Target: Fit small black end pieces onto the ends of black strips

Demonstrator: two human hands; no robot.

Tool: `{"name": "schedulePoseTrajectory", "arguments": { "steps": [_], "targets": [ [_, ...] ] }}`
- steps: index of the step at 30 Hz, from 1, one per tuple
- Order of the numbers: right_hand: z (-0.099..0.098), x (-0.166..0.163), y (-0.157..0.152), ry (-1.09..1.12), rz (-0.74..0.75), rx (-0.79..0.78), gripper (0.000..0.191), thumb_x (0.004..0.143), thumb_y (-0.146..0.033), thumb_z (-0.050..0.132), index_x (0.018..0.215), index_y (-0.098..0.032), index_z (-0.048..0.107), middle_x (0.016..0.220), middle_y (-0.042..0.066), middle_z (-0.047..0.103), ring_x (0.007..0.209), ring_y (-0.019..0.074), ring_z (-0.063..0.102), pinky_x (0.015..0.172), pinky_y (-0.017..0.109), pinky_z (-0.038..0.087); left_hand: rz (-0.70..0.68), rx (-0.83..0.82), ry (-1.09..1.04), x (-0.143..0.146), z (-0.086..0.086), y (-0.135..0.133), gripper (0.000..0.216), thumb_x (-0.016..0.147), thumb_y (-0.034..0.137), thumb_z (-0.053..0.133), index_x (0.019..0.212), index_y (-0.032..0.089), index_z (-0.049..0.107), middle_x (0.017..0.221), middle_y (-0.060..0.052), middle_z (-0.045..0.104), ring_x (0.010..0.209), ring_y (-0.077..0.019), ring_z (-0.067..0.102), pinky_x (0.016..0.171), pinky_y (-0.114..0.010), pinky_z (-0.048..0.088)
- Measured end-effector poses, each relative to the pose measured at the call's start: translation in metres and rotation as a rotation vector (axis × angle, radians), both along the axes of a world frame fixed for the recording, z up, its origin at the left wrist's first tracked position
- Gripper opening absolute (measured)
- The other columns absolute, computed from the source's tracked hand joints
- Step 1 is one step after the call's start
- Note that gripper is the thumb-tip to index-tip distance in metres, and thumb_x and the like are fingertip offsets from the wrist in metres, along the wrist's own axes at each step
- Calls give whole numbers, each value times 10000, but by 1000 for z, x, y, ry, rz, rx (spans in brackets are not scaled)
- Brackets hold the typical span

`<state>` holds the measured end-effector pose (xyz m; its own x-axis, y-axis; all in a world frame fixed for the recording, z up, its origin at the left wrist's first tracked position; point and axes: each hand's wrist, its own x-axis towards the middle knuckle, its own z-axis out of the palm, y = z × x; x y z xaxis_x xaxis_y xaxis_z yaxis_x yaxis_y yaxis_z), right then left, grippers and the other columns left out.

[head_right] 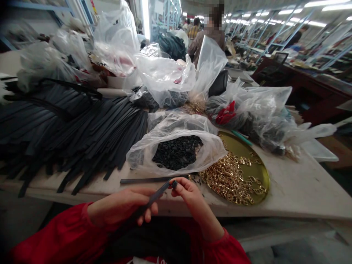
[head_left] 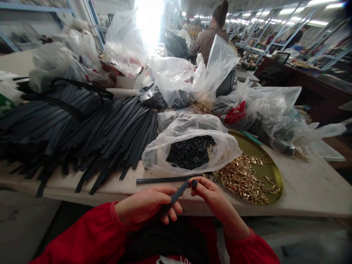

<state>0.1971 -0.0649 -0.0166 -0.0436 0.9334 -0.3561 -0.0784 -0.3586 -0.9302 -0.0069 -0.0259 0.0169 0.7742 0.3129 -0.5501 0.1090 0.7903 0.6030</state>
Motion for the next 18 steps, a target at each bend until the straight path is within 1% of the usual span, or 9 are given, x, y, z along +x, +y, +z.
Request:
{"name": "schedulePoseTrajectory", "arguments": {
  "steps": [4, 10, 15, 17, 18],
  "targets": [
    [-1, 2, -1, 6, -1, -26, 289, 714, -427, 615, 864, -182, 643, 798, 18, 628, 643, 106, 526, 631, 243, 418, 15, -82, 4, -6, 0, -2, 356, 690, 177, 559, 1044, 137, 556, 875, -86, 634, 671, -123, 601, 532, -183, 483],
    [-6, 1, -6, 32, -31, -57, 296, 710, -429, 621, 866, -178, 641, 808, 21, 636, 629, 100, 526, 619, 239, 421, 9, -184, -59, -8, 1, -5, 435, 687, 137, 549, 1122, 151, 539, 964, -103, 626, 787, -161, 614, 605, -228, 524],
    [-11, 1, -10, 72, -36, -79, 300, 708, -428, 627, 869, -175, 639, 804, 24, 638, 630, 100, 527, 617, 233, 421, -5, -234, -32, -9, 8, -7, 416, 701, 124, 554, 1114, 175, 550, 1012, -92, 618, 834, -157, 610, 641, -231, 524],
    [-12, 1, -12, 74, -41, -84, 288, 711, -422, 628, 868, -181, 639, 801, 17, 637, 627, 94, 525, 616, 226, 416, 0, -246, -19, -10, 8, -8, 399, 704, 134, 555, 1101, 169, 554, 1016, -92, 617, 836, -154, 607, 647, -233, 520],
    [-11, 1, -13, 73, -41, -83, 283, 713, -420, 627, 867, -183, 638, 802, 14, 636, 627, 92, 525, 618, 225, 414, 0, -244, -13, -10, 6, -8, 381, 710, 154, 556, 1091, 162, 556, 1012, -97, 620, 812, -148, 608, 626, -222, 512]
  ]
}}
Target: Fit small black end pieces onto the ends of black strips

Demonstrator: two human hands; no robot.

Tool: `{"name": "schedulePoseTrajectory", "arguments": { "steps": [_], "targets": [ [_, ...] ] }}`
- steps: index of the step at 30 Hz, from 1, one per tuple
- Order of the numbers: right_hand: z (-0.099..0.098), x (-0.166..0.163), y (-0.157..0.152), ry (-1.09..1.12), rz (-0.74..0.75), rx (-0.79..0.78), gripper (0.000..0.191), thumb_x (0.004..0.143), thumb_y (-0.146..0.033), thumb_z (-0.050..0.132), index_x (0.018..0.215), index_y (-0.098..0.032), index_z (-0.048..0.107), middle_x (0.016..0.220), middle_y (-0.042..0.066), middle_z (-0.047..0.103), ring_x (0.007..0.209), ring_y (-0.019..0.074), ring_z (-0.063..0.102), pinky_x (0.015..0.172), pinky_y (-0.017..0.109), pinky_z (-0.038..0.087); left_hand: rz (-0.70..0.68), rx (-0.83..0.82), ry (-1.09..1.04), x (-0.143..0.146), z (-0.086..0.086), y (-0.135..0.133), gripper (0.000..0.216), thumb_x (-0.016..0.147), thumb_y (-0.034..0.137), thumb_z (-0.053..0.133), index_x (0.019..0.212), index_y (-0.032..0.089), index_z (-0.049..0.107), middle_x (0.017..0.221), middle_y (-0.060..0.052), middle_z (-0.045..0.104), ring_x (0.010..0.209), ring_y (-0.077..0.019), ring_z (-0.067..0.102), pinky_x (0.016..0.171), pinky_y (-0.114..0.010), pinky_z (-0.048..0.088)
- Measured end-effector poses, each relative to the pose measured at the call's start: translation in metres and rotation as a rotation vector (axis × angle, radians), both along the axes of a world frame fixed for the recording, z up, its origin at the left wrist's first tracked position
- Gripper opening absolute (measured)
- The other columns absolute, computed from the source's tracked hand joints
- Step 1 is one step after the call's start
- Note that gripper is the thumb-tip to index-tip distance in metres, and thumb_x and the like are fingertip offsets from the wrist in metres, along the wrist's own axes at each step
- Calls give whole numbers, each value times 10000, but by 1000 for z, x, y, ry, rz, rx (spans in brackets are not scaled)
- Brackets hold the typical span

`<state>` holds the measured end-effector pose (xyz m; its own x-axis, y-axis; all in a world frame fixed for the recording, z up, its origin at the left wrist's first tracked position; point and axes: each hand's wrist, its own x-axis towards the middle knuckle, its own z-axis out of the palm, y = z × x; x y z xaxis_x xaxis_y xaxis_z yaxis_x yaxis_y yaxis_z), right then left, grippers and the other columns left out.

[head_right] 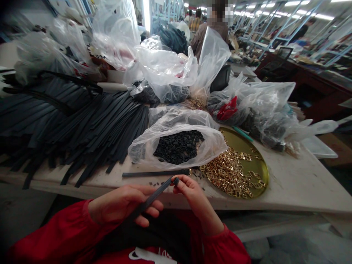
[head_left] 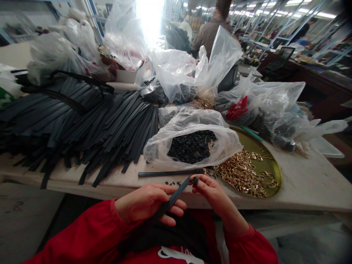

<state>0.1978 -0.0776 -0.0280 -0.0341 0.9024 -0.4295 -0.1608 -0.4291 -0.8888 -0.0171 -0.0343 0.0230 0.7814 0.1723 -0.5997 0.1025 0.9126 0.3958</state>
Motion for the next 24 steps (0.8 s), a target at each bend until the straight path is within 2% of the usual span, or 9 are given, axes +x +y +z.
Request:
{"name": "schedulePoseTrajectory", "arguments": {
  "steps": [2, 4, 6, 7, 11, 13, 18, 24],
  "targets": [
    [3, -1, -2, -11, 7, 21, 277, 723, -418, 617, 875, -187, 632, 811, 13, 633, 635, 94, 527, 631, 228, 415, -4, 22, 14, -1, -7, -2, 332, 737, 234, 547, 1052, 133, 569, 930, -104, 639, 635, -104, 585, 493, -172, 453],
    [9, -4, -4, -47, 27, 70, 275, 738, -421, 600, 882, -189, 626, 801, 12, 630, 648, 103, 531, 648, 237, 414, -14, 35, 28, -1, -17, -4, 330, 762, 322, 513, 999, 104, 589, 707, -55, 622, 417, -45, 431, 357, -143, 302],
    [16, -6, -6, -101, 43, 113, 279, 751, -432, 580, 890, -193, 622, 753, 5, 623, 664, 115, 534, 664, 244, 411, -9, 36, 62, -1, -26, -6, 342, 763, 354, 490, 951, 93, 607, 549, 25, 504, 359, -22, 269, 329, -148, 177],
    [19, -7, -7, -124, 43, 118, 287, 754, -439, 573, 898, -195, 621, 758, 6, 624, 677, 121, 538, 675, 248, 413, 9, 66, 95, 0, -29, -7, 328, 755, 342, 494, 937, 96, 612, 532, 46, 455, 371, -23, 252, 337, -150, 160],
    [21, -8, -6, -119, 11, 46, 335, 738, -470, 575, 940, -204, 608, 1067, 48, 609, 745, 134, 563, 733, 281, 438, 58, 424, 303, 2, -29, -12, 287, 733, 277, 499, 963, 129, 588, 543, 63, 421, 435, -45, 344, 376, -148, 230],
    [17, -7, -5, -96, 1, 12, 352, 722, -478, 590, 932, -197, 609, 1095, 58, 600, 758, 137, 567, 747, 288, 441, 16, 548, 350, 3, -26, -14, 287, 731, 249, 472, 978, 140, 570, 557, 61, 428, 460, -55, 387, 390, -144, 278],
    [4, -8, -2, -93, -46, -31, 380, 663, -487, 646, 892, -185, 623, 921, 40, 635, 718, 133, 558, 722, 282, 438, -52, 622, 295, 5, -24, -15, 322, 710, 212, 435, 994, 142, 569, 705, 22, 467, 516, -63, 463, 395, -143, 352],
    [-1, -8, 0, -90, -4, -26, 363, 667, -480, 642, 866, -177, 624, 734, 4, 610, 693, 139, 551, 698, 274, 430, -56, 587, 273, 5, -25, -14, 335, 705, 202, 430, 1004, 148, 572, 740, 12, 476, 518, -60, 465, 392, -138, 359]
  ]
}}
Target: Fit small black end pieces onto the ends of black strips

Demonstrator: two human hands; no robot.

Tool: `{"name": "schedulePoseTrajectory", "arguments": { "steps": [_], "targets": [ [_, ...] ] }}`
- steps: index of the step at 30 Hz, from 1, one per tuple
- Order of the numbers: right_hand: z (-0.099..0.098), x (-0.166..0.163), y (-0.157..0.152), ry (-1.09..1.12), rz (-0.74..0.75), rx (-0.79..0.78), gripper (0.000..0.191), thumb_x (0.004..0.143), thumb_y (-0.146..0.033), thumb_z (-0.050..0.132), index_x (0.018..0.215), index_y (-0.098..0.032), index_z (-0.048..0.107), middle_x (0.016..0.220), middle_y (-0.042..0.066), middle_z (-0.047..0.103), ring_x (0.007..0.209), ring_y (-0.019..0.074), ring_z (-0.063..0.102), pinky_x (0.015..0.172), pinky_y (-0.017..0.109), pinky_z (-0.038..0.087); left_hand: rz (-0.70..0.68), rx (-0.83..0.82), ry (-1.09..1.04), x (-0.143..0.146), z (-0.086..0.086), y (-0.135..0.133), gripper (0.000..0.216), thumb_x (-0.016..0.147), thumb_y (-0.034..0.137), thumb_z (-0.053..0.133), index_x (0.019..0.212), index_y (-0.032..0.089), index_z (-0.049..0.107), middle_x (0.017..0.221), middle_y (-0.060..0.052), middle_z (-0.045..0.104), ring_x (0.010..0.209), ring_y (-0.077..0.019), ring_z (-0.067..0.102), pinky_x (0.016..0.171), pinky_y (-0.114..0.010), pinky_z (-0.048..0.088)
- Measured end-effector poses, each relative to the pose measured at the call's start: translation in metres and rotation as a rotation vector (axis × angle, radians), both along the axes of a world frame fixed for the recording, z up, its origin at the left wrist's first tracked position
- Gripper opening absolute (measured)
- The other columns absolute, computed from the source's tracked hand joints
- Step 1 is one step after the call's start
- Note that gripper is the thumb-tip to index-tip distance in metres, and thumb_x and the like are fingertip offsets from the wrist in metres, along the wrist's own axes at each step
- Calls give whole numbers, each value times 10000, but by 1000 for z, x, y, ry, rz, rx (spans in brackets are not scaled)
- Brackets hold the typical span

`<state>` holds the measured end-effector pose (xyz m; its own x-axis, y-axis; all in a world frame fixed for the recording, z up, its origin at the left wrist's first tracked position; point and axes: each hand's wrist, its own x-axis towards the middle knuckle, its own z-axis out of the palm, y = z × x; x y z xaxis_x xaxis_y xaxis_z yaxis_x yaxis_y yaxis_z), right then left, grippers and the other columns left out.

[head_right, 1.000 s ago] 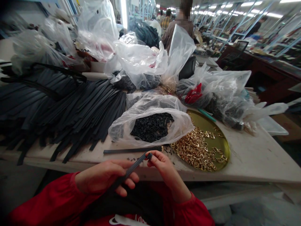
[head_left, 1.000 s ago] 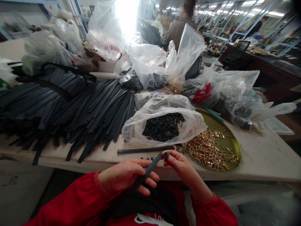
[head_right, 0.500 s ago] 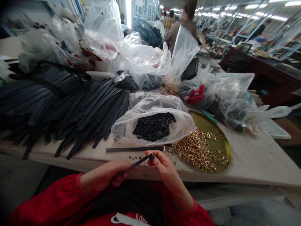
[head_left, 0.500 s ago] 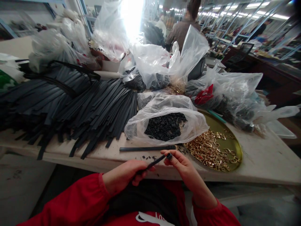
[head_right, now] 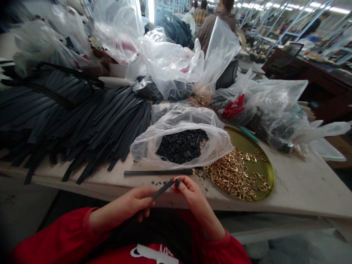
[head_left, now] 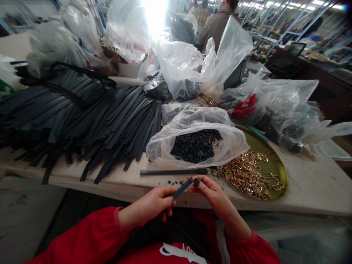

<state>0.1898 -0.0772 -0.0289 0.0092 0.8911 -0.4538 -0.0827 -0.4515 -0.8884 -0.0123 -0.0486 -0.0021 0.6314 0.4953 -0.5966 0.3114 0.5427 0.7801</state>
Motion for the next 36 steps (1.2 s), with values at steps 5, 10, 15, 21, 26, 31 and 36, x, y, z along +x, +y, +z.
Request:
{"name": "schedulePoseTrajectory", "arguments": {
  "steps": [5, 10, 15, 21, 26, 31, 36],
  "targets": [
    [0, -5, 1, -31, 12, 14, 384, 640, -508, 650, 814, -166, 624, 651, -5, 592, 643, 136, 530, 647, 263, 414, -45, 246, 85, 2, -7, -4, 395, 740, 203, 441, 1123, 199, 538, 866, -32, 574, 692, -143, 554, 583, -230, 459],
    [10, -14, 7, 48, 33, 32, 379, 645, -514, 644, 790, -165, 626, 636, -3, 588, 615, 131, 526, 625, 265, 414, 15, 705, 153, 7, -4, 4, 364, 788, 209, 468, 1142, 219, 549, 1120, -84, 591, 1049, -242, 512, 954, -334, 340],
    [10, -5, 10, 65, -54, 54, 353, 660, -474, 656, 833, -168, 633, 688, 3, 596, 647, 128, 542, 660, 271, 429, -77, 549, 85, 0, 21, 16, 364, 749, 198, 492, 1105, 217, 566, 1026, -50, 641, 896, -211, 587, 799, -305, 450],
    [16, 12, 16, 163, -171, 45, 327, 618, -417, 714, 816, -166, 647, 690, -4, 598, 614, 101, 544, 633, 244, 441, 19, -127, -135, -2, 26, 13, 426, 735, 156, 497, 1160, 179, 487, 811, -15, 619, 617, -93, 591, 476, -153, 430],
    [24, 18, 32, 226, -170, 55, 310, 619, -379, 720, 824, -159, 640, 720, -4, 615, 609, 80, 548, 649, 228, 449, 145, -431, -290, 7, 33, 7, 422, 666, 66, 596, 1079, 140, 544, 992, -79, 612, 819, -122, 610, 629, -181, 494],
    [17, 22, 42, 261, -129, 54, 277, 660, -353, 693, 843, -153, 639, 724, 2, 628, 603, 71, 546, 637, 219, 456, 232, -560, -317, 13, 32, 5, 409, 685, 18, 561, 1080, 127, 544, 1084, -113, 602, 883, -150, 616, 679, -230, 525],
    [9, 23, 45, 255, -125, 29, 275, 656, -349, 697, 846, -158, 641, 718, 0, 637, 595, 70, 554, 622, 214, 457, 278, -593, -313, 14, 27, 4, 399, 707, 7, 540, 1091, 114, 527, 1097, -119, 607, 896, -161, 624, 702, -250, 537]
  ]
}}
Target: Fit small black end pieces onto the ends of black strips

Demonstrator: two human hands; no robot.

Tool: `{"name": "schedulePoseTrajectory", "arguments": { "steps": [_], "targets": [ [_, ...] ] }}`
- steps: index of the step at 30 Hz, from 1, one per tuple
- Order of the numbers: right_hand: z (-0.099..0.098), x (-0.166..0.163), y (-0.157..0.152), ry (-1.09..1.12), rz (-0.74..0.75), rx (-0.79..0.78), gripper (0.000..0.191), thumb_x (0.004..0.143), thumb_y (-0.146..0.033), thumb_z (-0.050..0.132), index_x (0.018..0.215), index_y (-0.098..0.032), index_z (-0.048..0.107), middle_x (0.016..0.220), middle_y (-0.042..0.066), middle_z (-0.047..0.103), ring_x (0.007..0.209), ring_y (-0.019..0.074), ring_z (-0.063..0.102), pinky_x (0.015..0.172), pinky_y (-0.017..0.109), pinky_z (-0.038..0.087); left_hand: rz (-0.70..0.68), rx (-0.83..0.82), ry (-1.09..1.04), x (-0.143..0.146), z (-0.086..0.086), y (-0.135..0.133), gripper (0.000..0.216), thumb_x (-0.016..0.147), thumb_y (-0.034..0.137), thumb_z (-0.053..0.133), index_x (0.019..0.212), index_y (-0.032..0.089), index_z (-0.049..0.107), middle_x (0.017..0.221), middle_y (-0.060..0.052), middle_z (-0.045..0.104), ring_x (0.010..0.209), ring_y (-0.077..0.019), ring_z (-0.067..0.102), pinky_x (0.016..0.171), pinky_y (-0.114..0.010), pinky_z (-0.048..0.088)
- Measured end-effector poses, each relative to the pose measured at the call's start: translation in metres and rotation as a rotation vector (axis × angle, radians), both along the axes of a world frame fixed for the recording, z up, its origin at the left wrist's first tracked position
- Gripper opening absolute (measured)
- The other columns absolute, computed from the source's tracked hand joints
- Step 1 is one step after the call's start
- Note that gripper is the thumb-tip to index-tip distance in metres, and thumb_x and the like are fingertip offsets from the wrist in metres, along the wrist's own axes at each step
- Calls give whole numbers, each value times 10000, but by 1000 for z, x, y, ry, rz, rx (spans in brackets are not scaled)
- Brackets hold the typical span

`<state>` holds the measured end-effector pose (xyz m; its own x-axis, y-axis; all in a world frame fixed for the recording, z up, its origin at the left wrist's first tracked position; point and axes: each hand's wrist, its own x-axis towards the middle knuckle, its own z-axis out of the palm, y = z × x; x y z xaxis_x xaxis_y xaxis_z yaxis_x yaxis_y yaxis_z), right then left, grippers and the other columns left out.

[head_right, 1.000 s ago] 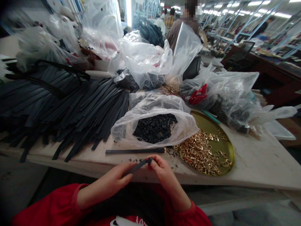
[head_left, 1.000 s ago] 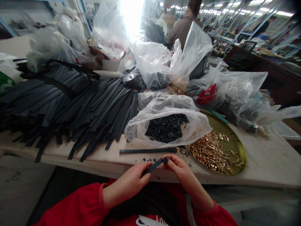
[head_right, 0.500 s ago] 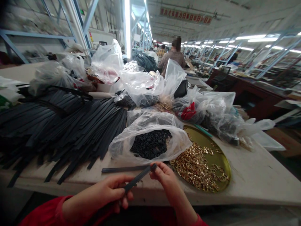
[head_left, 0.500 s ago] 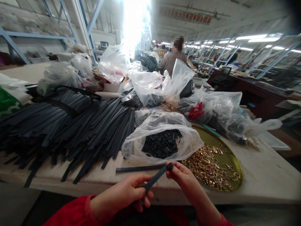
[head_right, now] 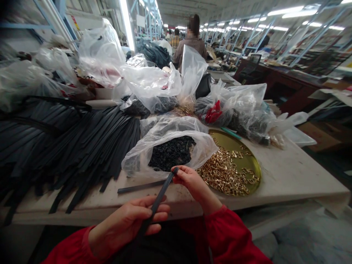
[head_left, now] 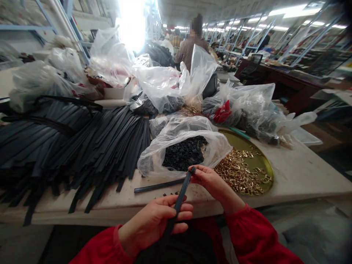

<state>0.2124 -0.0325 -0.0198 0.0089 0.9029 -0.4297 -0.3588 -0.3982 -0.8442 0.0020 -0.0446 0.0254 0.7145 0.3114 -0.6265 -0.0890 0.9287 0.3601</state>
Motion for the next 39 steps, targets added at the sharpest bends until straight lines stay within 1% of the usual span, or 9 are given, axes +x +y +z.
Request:
{"name": "schedulePoseTrajectory", "arguments": {
  "steps": [8, 12, 14, 18, 21, 24, 33, 36, 39],
  "targets": [
    [-11, 3, 0, -16, 11, -18, 269, 662, -349, 690, 848, -162, 639, 734, -2, 639, 605, 71, 552, 645, 225, 453, 5, -41, -6, 1, -5, -2, 382, 716, -4, 516, 1084, 100, 510, 1068, -119, 614, 858, -149, 633, 712, -253, 529],
    [-4, -2, -3, -55, 15, -23, 298, 640, -377, 699, 835, -161, 636, 721, -9, 630, 598, 73, 545, 627, 224, 439, -28, 7, 13, 6, -9, 0, 330, 740, 66, 533, 1067, 108, 511, 1045, -108, 613, 845, -132, 624, 707, -236, 511],
    [4, -9, -7, -114, 65, 14, 308, 645, -400, 690, 822, -154, 636, 693, -10, 620, 596, 78, 539, 608, 221, 428, -52, 143, 71, 11, -11, 5, 275, 777, 168, 534, 1046, 125, 502, 959, -78, 628, 728, -98, 618, 617, -193, 487],
    [18, -20, -17, -166, 110, 92, 331, 663, -439, 664, 829, -155, 630, 721, 6, 629, 643, 99, 550, 638, 240, 436, -157, 713, 316, 17, -14, 22, 207, 835, 334, 417, 876, 148, 498, 607, 43, 551, 379, -39, 395, 376, -158, 296],
    [18, -23, -22, -141, 56, 71, 345, 674, -447, 653, 862, -159, 615, 780, 27, 650, 645, 99, 560, 647, 248, 448, -224, 1064, 498, 15, -10, 31, 263, 848, 362, 355, 721, 167, 477, 501, 69, 443, 408, -66, 372, 416, -185, 280],
    [14, -25, -26, -140, 93, 95, 372, 687, -460, 635, 900, -158, 601, 717, 21, 640, 583, 93, 555, 596, 240, 445, -278, 1288, 611, 11, -3, 30, 285, 849, 353, 359, 668, 172, 486, 545, 50, 457, 525, -95, 440, 507, -206, 302],
    [10, -36, -45, -407, 354, 275, 333, 810, -441, 471, 916, -152, 598, 626, -10, 539, 538, 83, 488, 523, 216, 404, -506, 1435, 645, 0, 2, 15, 281, 831, 292, 370, 715, 168, 594, 623, 25, 547, 578, -112, 469, 516, -202, 274],
    [6, -41, -51, -386, 357, 262, 342, 825, -439, 448, 963, -159, 585, 618, -10, 540, 533, 89, 495, 521, 221, 402, -536, 1436, 626, -4, 0, 13, 284, 821, 277, 367, 738, 164, 613, 659, 10, 584, 609, -123, 486, 541, -199, 300],
    [3, -47, -57, -306, 280, 236, 386, 827, -476, 424, 1000, -149, 536, 603, -11, 551, 521, 93, 501, 518, 227, 400, -515, 1412, 619, -4, -1, 10, 290, 819, 268, 358, 718, 165, 610, 635, 24, 568, 589, -114, 472, 535, -197, 296]
  ]
}}
